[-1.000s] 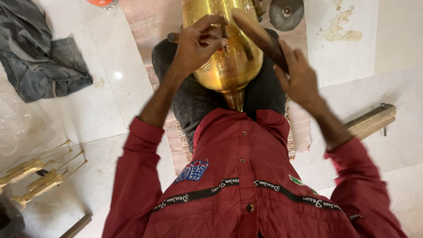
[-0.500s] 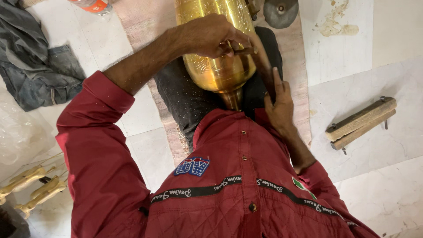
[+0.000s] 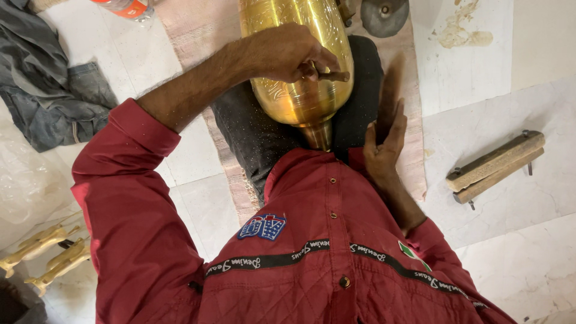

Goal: The person sits on the floor with a brass vessel held between the legs and engraves decorative patterns on its surface, using a small punch held in one hand and striking it with a wooden mallet held in the other, repositioning the punch repeatedly to work different spots on the vessel.

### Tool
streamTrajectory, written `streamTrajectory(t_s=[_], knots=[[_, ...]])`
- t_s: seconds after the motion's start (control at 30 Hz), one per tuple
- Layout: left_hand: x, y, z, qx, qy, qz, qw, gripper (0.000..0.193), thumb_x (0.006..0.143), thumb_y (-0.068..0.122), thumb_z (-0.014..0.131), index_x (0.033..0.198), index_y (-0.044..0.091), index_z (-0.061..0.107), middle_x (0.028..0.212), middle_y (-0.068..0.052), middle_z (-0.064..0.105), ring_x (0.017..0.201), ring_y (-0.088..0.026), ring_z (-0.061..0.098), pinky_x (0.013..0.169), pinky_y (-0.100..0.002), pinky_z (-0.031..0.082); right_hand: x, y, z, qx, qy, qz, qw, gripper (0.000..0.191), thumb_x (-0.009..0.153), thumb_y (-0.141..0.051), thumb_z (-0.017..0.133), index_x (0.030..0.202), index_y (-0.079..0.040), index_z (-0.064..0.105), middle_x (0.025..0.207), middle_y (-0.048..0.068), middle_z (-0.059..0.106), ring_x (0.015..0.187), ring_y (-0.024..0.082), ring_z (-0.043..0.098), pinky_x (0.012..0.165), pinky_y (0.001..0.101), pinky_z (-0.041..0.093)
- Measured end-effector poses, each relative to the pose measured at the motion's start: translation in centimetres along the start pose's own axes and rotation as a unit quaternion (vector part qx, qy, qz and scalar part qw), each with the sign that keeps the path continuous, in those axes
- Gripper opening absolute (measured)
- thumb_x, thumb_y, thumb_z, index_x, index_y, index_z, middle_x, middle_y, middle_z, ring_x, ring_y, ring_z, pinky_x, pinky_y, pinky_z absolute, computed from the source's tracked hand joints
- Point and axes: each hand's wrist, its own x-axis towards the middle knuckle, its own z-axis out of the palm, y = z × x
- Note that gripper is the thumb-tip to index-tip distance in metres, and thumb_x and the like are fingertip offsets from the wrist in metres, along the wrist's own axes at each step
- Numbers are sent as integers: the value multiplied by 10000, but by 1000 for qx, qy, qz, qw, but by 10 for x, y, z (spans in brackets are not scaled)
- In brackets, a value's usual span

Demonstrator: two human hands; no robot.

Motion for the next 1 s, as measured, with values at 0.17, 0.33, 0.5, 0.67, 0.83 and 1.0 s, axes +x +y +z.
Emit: streamTrajectory(t_s=[0.17,0.33,0.5,0.67,0.83,1.0], knots=[[0,0,2,0,-3,1,1000,382,932,109,764,1309,135,711,1048,-103,794,802,-183,772,677,-357,627,5,15,9,-6,30,-39,999,721,1015,80,616,1637,-80,290,1324,227,497,1207,354,590,953,417,568],[-7,0,4,-8,31,-12,999,411,910,88,774,1314,112,707,1050,-101,791,802,-186,779,696,-380,621,14,17,-2,-40,-8,-18,999,687,1031,71,605,1640,-87,331,1316,220,514,1199,338,601,947,420,572],[-10,-1,4,-19,81,8,996,440,912,71,784,1340,83,681,1080,-101,789,812,-173,780,713,-360,627,26,9,-15,-34,-21,-32,999,662,1063,49,620,1640,-120,342,1286,198,530,1181,329,593,959,430,547],[-10,2,2,-23,48,-26,998,462,885,60,792,1333,98,685,1018,-100,796,781,-176,780,669,-375,608,27,1,-10,27,43,-102,993,749,1012,35,595,1652,-45,215,1410,350,381,1246,431,502,984,489,491],[-12,2,2,-19,87,-12,996,419,919,54,783,1325,108,692,1012,-95,799,800,-167,784,678,-361,619,40,-3,-20,-18,-33,-9,999,737,1087,13,646,1668,-118,211,1440,249,488,1307,375,555,1109,485,491],[-17,3,8,-26,107,-40,993,414,934,6,744,1331,113,692,1000,-106,801,782,-175,785,588,-365,613,68,-14,-37,-109,-88,-45,989,810,1009,50,644,1700,-172,284,1335,235,544,1194,376,598,1000,473,509]])
